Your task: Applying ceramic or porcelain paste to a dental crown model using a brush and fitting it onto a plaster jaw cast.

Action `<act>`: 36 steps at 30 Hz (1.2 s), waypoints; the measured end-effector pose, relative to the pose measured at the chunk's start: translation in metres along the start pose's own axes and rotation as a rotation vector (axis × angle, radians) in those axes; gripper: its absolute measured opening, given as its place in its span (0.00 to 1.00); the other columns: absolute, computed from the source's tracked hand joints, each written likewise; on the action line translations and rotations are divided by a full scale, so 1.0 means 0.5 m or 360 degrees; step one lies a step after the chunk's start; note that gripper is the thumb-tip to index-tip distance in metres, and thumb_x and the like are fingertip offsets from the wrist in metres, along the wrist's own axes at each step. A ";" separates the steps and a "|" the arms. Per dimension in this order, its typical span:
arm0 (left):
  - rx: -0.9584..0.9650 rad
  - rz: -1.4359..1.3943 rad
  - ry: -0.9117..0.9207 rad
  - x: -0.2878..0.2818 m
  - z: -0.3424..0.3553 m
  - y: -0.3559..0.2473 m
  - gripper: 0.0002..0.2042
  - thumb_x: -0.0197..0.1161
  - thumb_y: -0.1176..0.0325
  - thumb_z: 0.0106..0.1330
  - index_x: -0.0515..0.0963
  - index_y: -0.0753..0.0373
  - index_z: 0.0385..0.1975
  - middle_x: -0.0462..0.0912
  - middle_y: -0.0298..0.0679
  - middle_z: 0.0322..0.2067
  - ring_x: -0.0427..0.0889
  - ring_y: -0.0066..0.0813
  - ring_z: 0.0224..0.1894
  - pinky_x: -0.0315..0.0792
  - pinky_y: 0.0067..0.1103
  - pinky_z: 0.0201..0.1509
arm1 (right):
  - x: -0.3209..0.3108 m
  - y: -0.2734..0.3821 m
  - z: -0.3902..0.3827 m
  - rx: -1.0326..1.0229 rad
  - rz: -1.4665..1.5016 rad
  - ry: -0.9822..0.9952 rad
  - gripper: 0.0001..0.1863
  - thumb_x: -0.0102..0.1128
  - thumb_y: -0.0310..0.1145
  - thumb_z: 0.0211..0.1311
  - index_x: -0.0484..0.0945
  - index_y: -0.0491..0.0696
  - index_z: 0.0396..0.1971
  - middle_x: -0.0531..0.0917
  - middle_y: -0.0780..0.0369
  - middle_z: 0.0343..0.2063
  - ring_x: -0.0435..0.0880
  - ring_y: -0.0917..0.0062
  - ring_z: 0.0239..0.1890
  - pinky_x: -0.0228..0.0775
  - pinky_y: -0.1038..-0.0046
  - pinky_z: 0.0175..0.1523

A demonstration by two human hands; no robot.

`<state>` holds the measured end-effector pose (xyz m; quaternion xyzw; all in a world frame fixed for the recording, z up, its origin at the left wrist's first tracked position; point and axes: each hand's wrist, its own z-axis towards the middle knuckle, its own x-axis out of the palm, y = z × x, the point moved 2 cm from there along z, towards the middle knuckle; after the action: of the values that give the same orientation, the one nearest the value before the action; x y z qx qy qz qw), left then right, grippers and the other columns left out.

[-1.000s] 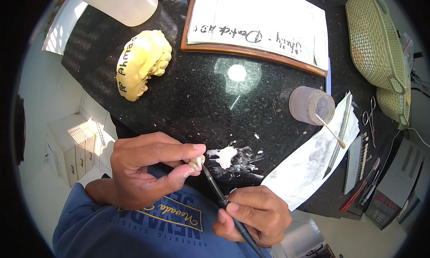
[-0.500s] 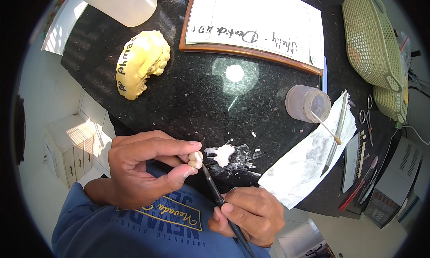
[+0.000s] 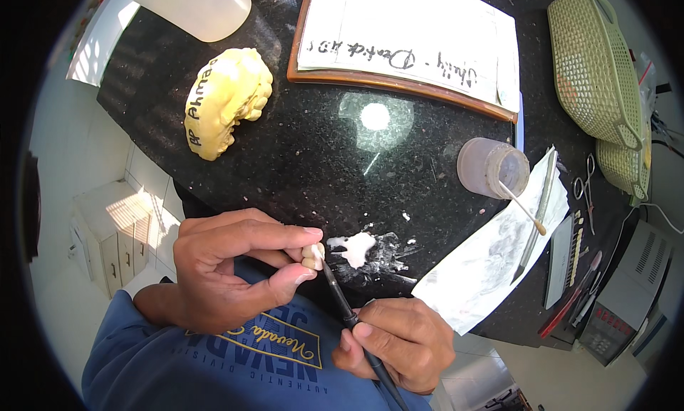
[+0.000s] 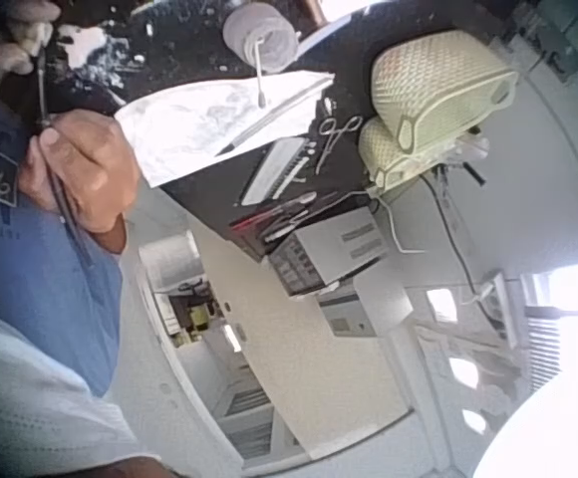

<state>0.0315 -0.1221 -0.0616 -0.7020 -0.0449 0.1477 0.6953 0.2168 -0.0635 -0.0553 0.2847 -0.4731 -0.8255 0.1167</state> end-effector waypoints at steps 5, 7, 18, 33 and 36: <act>-0.0001 -0.0018 -0.0003 0.000 -0.001 0.001 0.17 0.68 0.84 0.51 0.78 0.72 0.43 0.84 0.47 0.32 0.86 0.26 0.32 0.78 0.15 0.37 | 0.000 0.000 0.002 -0.0007 0.0009 -0.0002 0.16 0.71 0.19 0.39 0.75 0.43 0.31 0.78 0.58 0.24 0.81 0.75 0.20 0.74 0.80 0.21; -0.0008 -0.0019 -0.0001 0.000 0.000 0.000 0.17 0.68 0.84 0.51 0.79 0.72 0.43 0.84 0.47 0.32 0.86 0.26 0.32 0.78 0.15 0.37 | -0.003 0.000 -0.001 0.0001 0.0009 -0.0016 0.17 0.70 0.19 0.39 0.75 0.43 0.31 0.78 0.58 0.23 0.81 0.75 0.20 0.74 0.80 0.21; -0.0012 -0.0033 -0.0019 0.001 0.000 -0.001 0.16 0.68 0.84 0.51 0.79 0.72 0.42 0.84 0.47 0.31 0.86 0.26 0.31 0.78 0.15 0.37 | -0.003 -0.004 -0.010 -0.0014 0.0038 -0.0126 0.17 0.71 0.19 0.38 0.75 0.43 0.32 0.79 0.58 0.23 0.80 0.76 0.20 0.73 0.80 0.21; -0.0028 -0.0053 0.0006 0.000 -0.005 -0.002 0.15 0.62 0.85 0.53 0.77 0.75 0.42 0.82 0.48 0.30 0.86 0.31 0.31 0.80 0.19 0.38 | -0.043 -0.001 -0.038 -0.0383 -0.0069 -0.0611 0.15 0.45 0.44 0.71 0.68 0.46 0.43 0.82 0.53 0.29 0.77 0.75 0.19 0.72 0.79 0.21; 0.0048 -0.0079 0.0012 0.008 -0.006 -0.008 0.15 0.63 0.85 0.53 0.77 0.75 0.43 0.82 0.48 0.30 0.86 0.31 0.32 0.80 0.19 0.38 | -0.091 0.011 -0.038 -0.0040 -0.0997 -0.0174 0.19 0.52 0.48 0.66 0.74 0.46 0.41 0.83 0.50 0.41 0.81 0.54 0.43 0.74 0.63 0.48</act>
<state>0.0368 -0.1237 -0.0582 -0.6906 -0.0574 0.1283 0.7095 0.2642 -0.0589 -0.0414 0.3703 -0.3579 -0.8411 -0.1652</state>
